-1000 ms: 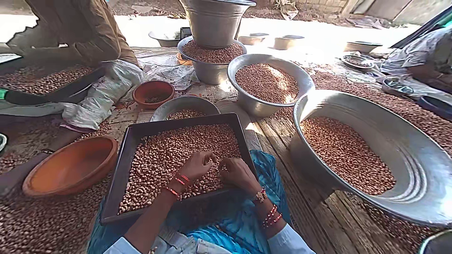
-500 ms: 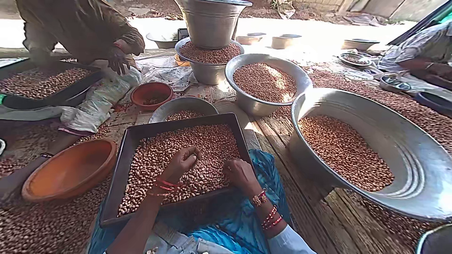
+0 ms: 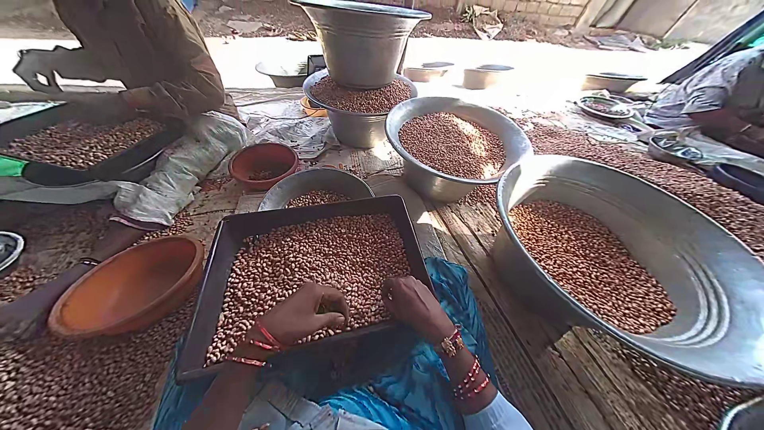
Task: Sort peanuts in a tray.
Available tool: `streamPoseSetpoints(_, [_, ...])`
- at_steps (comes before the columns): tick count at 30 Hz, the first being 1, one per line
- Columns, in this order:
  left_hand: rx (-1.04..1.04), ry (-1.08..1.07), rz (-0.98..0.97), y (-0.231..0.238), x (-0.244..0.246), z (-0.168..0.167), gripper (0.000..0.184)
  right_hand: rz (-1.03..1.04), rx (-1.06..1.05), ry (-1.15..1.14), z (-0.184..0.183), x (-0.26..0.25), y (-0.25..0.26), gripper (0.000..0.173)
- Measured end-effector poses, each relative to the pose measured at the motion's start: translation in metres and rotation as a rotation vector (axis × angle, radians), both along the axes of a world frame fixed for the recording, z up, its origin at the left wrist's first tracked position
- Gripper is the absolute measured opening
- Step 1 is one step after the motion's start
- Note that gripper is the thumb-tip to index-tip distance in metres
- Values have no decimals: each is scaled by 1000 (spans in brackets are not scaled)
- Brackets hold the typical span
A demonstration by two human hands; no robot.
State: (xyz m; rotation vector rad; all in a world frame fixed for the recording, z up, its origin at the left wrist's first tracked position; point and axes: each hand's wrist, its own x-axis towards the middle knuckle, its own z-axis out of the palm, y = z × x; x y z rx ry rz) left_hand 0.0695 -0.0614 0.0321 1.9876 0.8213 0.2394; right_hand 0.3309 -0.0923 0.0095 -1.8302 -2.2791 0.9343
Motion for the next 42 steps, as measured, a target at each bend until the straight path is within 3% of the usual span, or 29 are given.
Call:
streamPoseSetpoints(2, [-238,-253,-173,2,-12,6,12,199,66,333,17,10,-11,19])
streamPoseSetpoints(3, [-254,-305,-153,1,-13,9,13,318,61,549,23,14,-15,16])
streamPoseSetpoints(5, [10,-186,67,0,-5,13,11,415,11,848,34,17,-20,15])
streamPoseSetpoints(6, [187,-55,170,2,3,10,10,365,39,849,38,16,-21,14])
streamPoseSetpoints(8, [396,186,279,8,21,1,14,194,163,594,38,13,-19,15])
streamPoseSetpoints(12, [390,530,244,17,47,-15,23,65,124,170,15,3,-5,20])
streamPoseSetpoints(15, [334,297,325,17,37,-17,18,75,96,67,4,-3,-4,19])
streamPoseSetpoints(18, [37,-88,436,15,15,-7,19,86,77,54,-4,-7,-5,20])
streamPoseSetpoints(19, [2,-124,440,14,11,-6,24,88,57,50,-4,-8,-4,21])
streamPoseSetpoints(24, [250,338,301,-2,25,-13,22,103,16,7,-7,-11,2,24])
streamPoseSetpoints(27, [229,500,235,-8,39,-16,25,125,-2,-43,-2,-12,2,25])
streamPoseSetpoints(30, [203,221,97,-8,23,-10,18,215,32,112,5,-2,-3,24])
streamPoseSetpoints(33, [-138,-263,-136,-2,-14,4,13,446,79,652,12,14,-10,21])
streamPoseSetpoints(35, [-123,-324,38,0,-36,17,13,424,94,779,18,21,-13,21])
streamPoseSetpoints(38, [352,109,565,16,-49,24,13,78,185,345,30,27,-13,24])
streamPoseSetpoints(40, [461,341,705,30,-51,17,20,-141,67,27,37,22,-7,31])
streamPoseSetpoints(42, [486,467,737,39,-47,9,20,-258,-34,-143,41,14,0,34])
